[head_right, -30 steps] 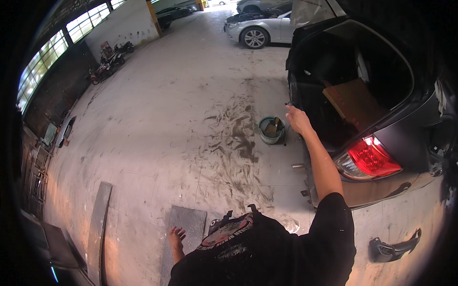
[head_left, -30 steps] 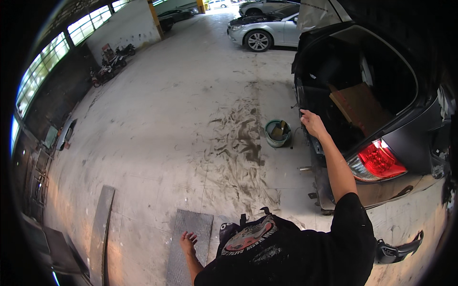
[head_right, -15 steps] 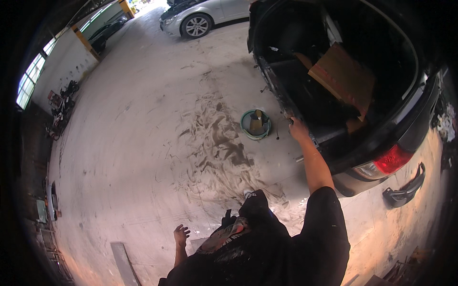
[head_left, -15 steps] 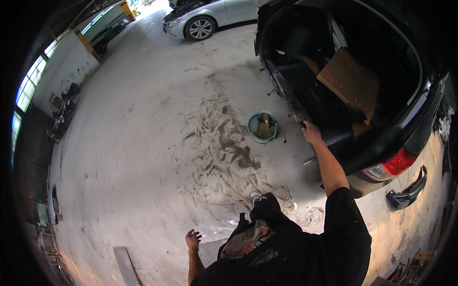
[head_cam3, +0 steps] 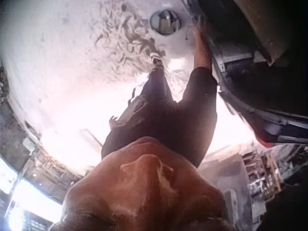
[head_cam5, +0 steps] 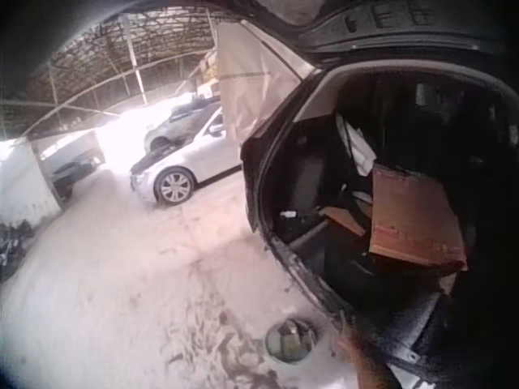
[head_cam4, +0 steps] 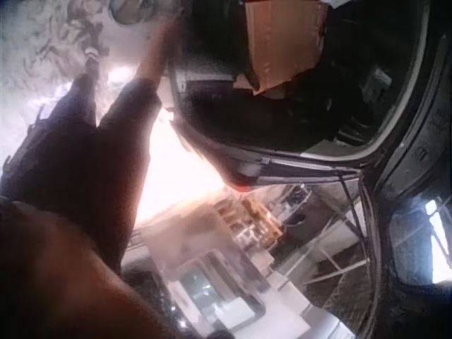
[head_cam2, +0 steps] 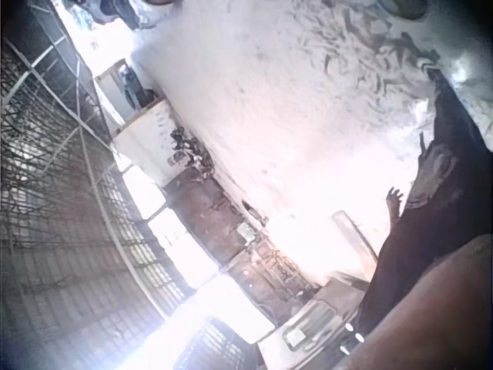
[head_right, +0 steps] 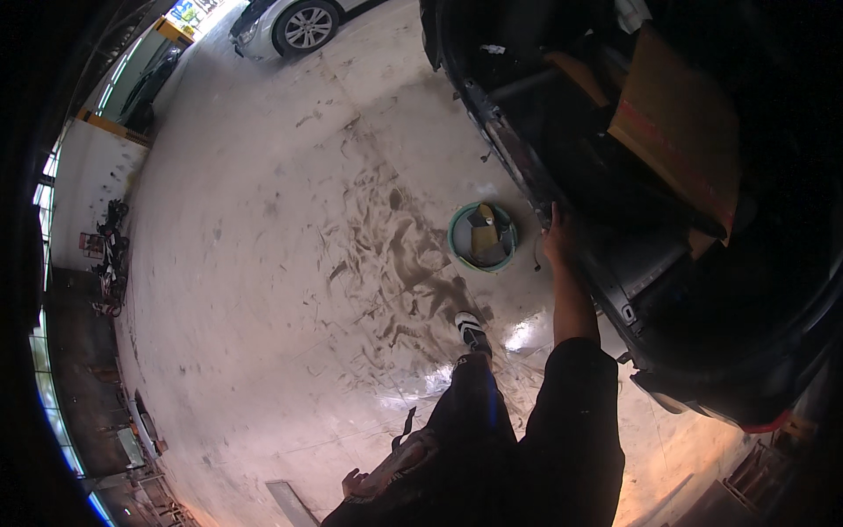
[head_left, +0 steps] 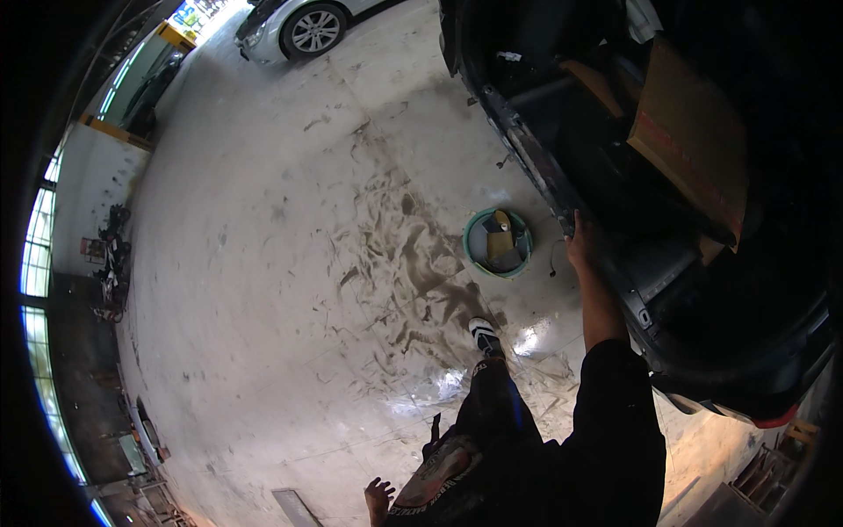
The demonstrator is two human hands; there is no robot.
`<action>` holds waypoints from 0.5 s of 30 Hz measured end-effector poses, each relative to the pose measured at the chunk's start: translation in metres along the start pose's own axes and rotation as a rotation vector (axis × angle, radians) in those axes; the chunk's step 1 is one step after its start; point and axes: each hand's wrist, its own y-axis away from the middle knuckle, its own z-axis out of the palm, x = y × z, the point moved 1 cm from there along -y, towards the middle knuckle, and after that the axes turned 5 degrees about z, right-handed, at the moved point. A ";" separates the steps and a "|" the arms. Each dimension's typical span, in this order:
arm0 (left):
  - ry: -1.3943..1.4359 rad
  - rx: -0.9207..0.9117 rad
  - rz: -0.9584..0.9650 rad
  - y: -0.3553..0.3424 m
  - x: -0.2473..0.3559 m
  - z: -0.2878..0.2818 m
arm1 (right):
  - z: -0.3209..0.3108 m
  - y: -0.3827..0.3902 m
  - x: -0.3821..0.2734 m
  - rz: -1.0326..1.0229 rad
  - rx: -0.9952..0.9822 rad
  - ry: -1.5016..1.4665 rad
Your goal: The person wets a sanding block and sandpaper in a bucket of water and then sands the lower portion of a car's rear hatch door.
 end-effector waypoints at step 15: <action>0.089 0.097 -0.168 -0.174 0.190 -0.047 | -0.010 0.011 0.005 -0.092 0.059 0.212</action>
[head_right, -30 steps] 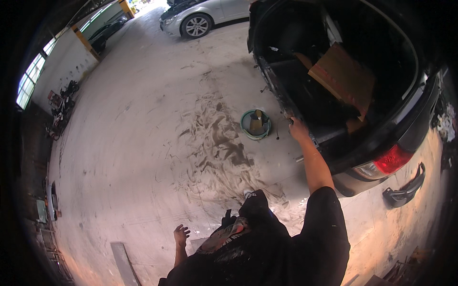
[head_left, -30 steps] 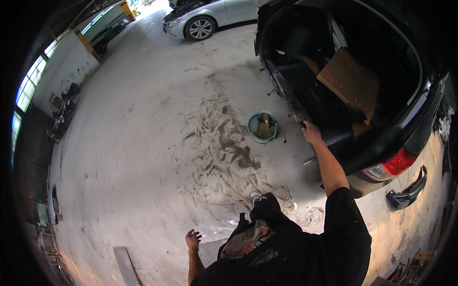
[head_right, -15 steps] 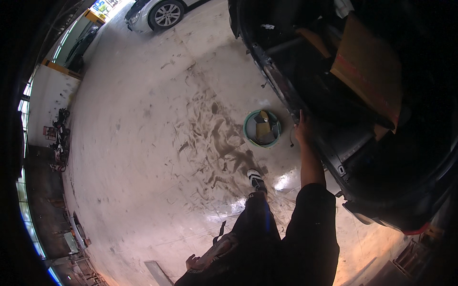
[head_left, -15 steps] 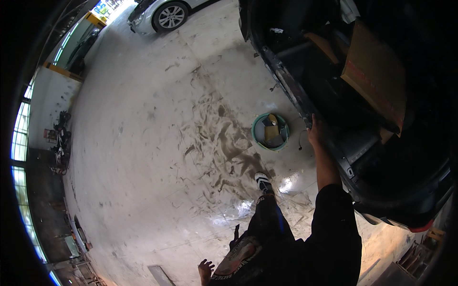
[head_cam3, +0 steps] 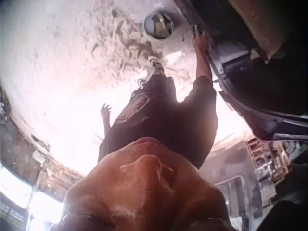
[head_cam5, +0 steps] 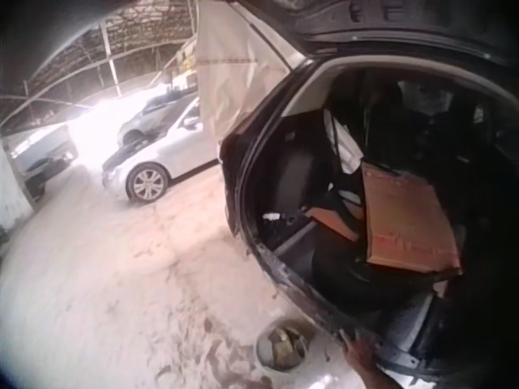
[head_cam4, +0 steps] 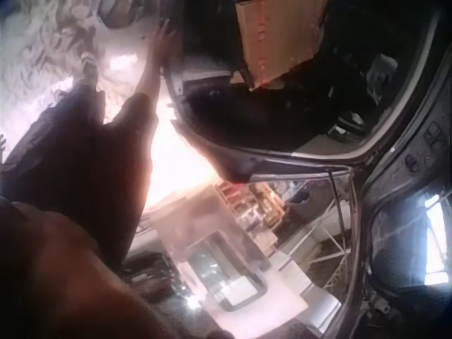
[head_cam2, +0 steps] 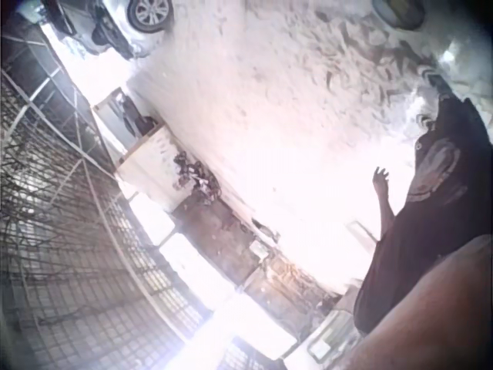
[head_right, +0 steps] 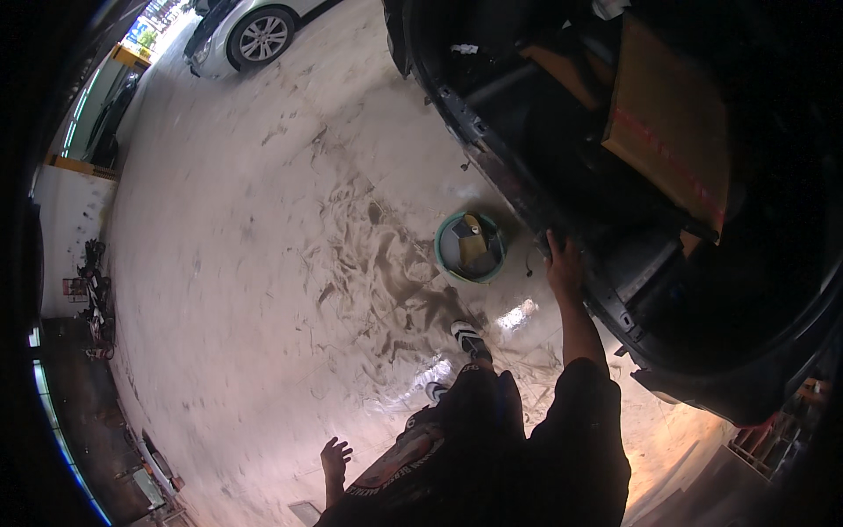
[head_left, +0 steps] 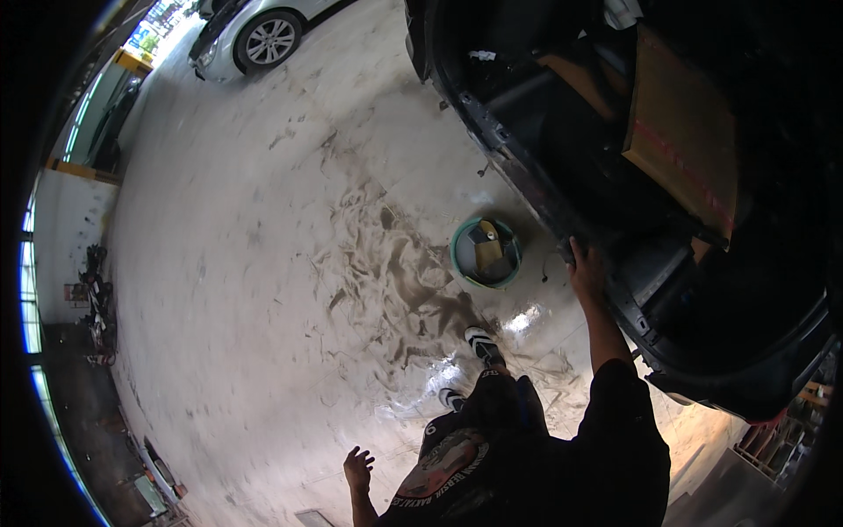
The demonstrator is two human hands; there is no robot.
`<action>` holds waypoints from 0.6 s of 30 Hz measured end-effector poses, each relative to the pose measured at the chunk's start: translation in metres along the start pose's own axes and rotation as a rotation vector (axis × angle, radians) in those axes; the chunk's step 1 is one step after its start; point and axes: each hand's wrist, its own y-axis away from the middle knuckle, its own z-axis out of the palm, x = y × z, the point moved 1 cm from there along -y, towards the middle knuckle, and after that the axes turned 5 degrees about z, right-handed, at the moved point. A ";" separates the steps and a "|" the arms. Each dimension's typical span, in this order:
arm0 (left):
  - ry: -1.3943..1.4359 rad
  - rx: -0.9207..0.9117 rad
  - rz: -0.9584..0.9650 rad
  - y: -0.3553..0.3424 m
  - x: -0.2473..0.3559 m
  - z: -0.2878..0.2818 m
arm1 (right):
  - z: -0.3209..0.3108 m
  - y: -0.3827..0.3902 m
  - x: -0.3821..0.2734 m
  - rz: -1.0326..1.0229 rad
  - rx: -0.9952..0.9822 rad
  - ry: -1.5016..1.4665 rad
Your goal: The person wets a sanding block and sandpaper in a bucket of water and then sands the lower portion of a car's rear hatch door.
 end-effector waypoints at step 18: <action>0.074 -0.051 0.863 -0.262 0.278 -0.196 | -0.328 0.051 -0.111 0.312 0.732 -0.332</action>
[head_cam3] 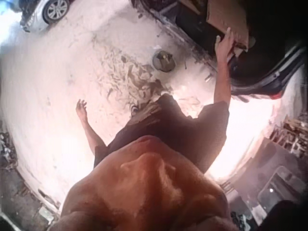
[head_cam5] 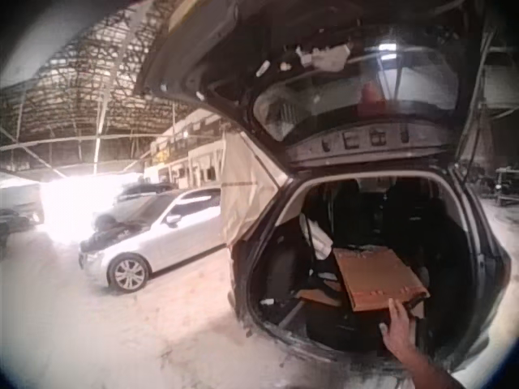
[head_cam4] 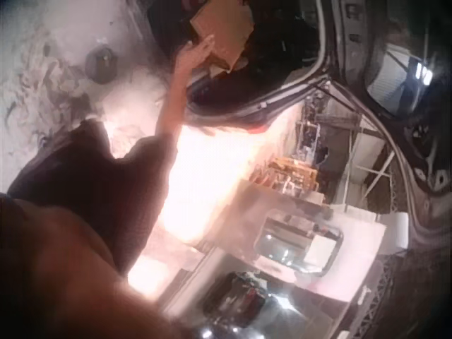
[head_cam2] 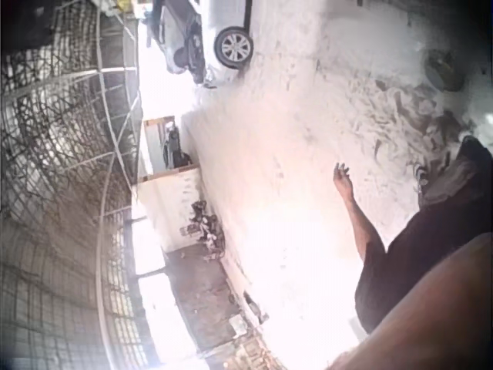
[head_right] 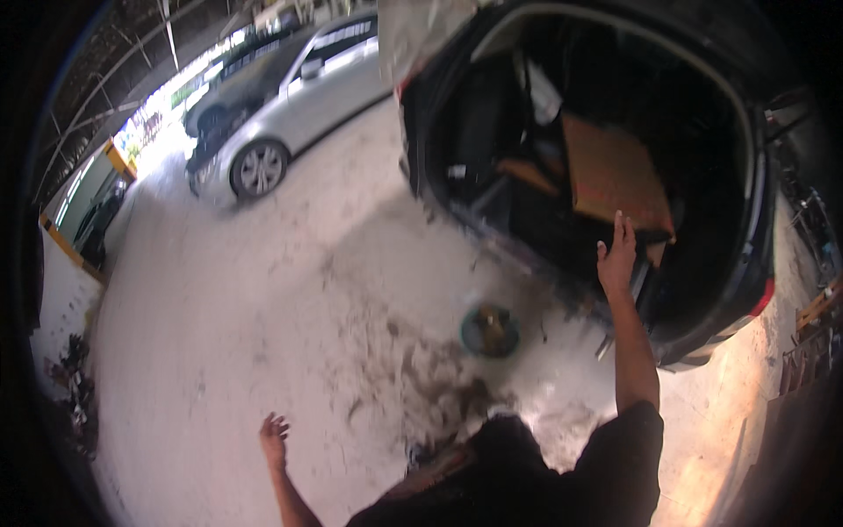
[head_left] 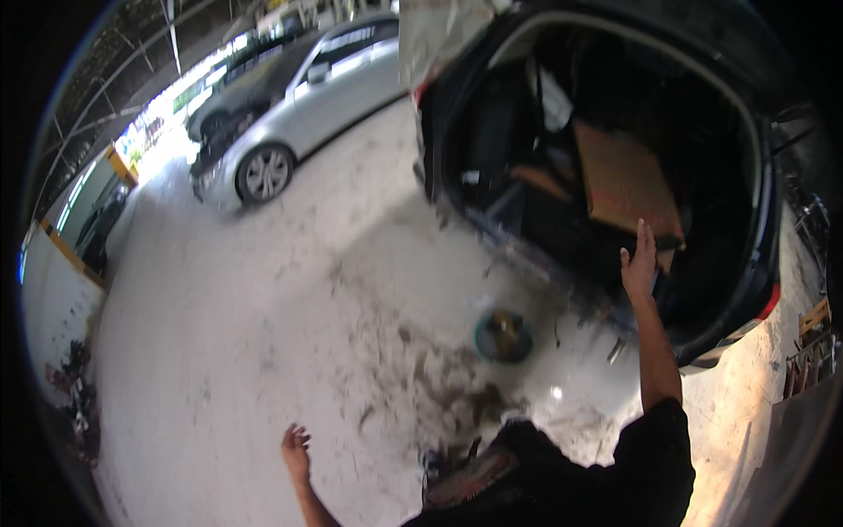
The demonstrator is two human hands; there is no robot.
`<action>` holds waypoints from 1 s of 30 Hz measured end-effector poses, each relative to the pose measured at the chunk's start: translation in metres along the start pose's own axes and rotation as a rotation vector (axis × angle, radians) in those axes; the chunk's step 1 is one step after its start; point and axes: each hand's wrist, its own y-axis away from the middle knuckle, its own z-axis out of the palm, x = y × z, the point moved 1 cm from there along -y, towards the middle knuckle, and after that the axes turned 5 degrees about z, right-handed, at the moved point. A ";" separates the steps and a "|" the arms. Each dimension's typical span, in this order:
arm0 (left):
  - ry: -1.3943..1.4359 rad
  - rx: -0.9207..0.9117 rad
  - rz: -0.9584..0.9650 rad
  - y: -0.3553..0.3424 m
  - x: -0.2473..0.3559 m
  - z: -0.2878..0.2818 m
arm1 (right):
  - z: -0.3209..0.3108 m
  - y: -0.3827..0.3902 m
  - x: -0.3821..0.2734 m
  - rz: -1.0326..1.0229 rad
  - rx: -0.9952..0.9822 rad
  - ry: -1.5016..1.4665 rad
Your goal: The person wets a sanding block and sandpaper in a bucket of water and then sands the lower portion of a car's rear hatch door.
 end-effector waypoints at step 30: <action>0.337 -0.323 0.780 -0.218 0.371 -0.010 | -0.603 -0.244 -0.483 -0.232 0.991 0.847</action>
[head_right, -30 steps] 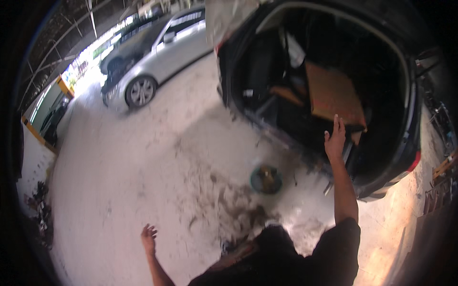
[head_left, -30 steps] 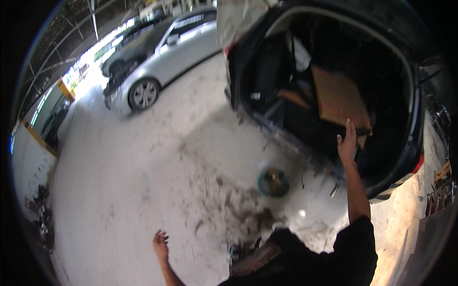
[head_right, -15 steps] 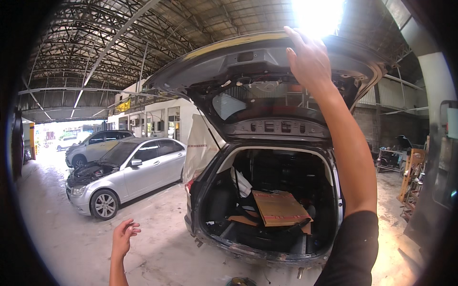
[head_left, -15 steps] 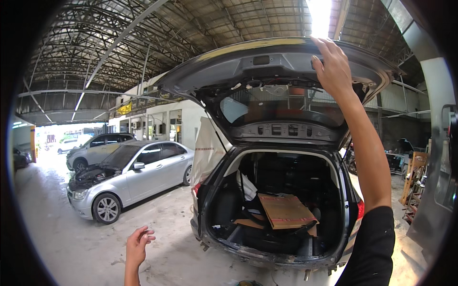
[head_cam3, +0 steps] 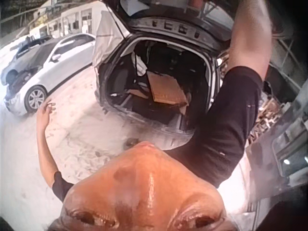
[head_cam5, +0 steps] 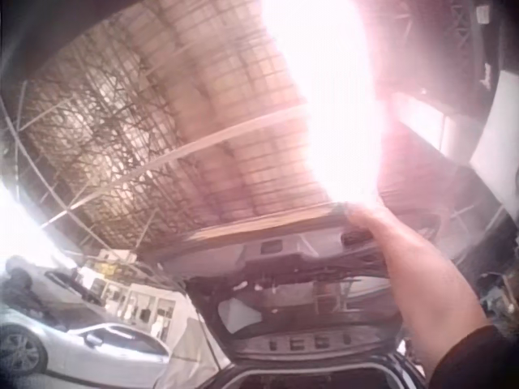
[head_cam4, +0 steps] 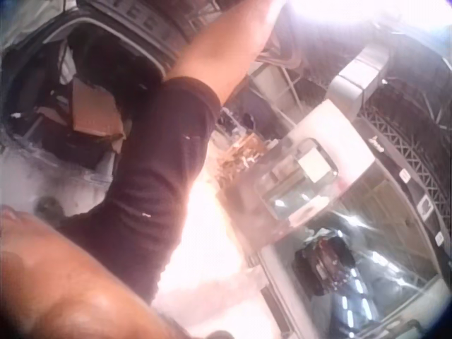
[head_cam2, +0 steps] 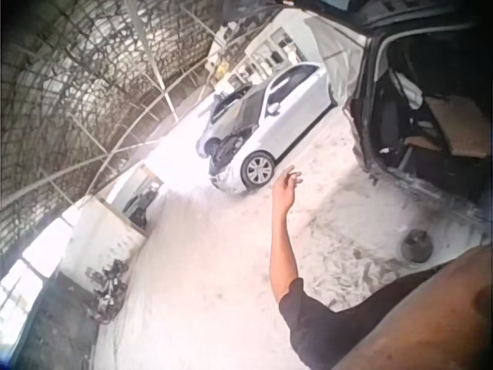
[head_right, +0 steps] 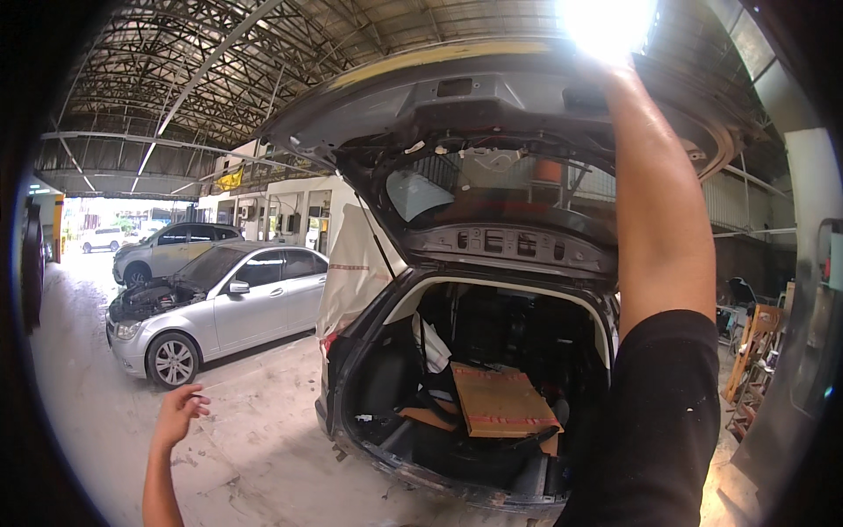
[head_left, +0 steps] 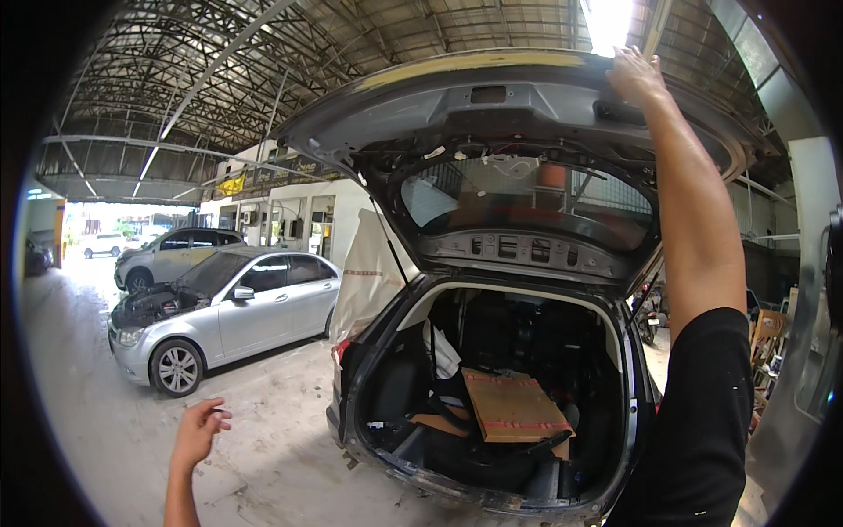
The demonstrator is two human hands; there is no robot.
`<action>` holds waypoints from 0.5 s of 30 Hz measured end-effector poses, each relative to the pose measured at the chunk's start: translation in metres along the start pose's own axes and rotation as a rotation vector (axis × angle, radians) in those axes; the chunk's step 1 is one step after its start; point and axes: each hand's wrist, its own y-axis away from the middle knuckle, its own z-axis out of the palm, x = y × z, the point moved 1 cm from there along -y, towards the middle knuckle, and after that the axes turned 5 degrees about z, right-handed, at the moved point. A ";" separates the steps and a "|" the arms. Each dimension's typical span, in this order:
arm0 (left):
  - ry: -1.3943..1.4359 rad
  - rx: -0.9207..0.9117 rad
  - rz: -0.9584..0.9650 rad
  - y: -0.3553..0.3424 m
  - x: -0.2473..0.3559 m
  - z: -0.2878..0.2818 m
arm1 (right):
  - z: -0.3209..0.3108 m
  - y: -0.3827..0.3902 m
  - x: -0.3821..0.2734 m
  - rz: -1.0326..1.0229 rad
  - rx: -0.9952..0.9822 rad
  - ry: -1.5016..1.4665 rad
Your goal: The person wets a sanding block and sandpaper in a bucket of water and then sands the lower portion of a car's rear hatch door.
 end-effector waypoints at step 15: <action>0.189 -0.117 0.123 -0.079 0.031 0.102 | 0.023 0.016 0.031 -0.247 0.483 0.011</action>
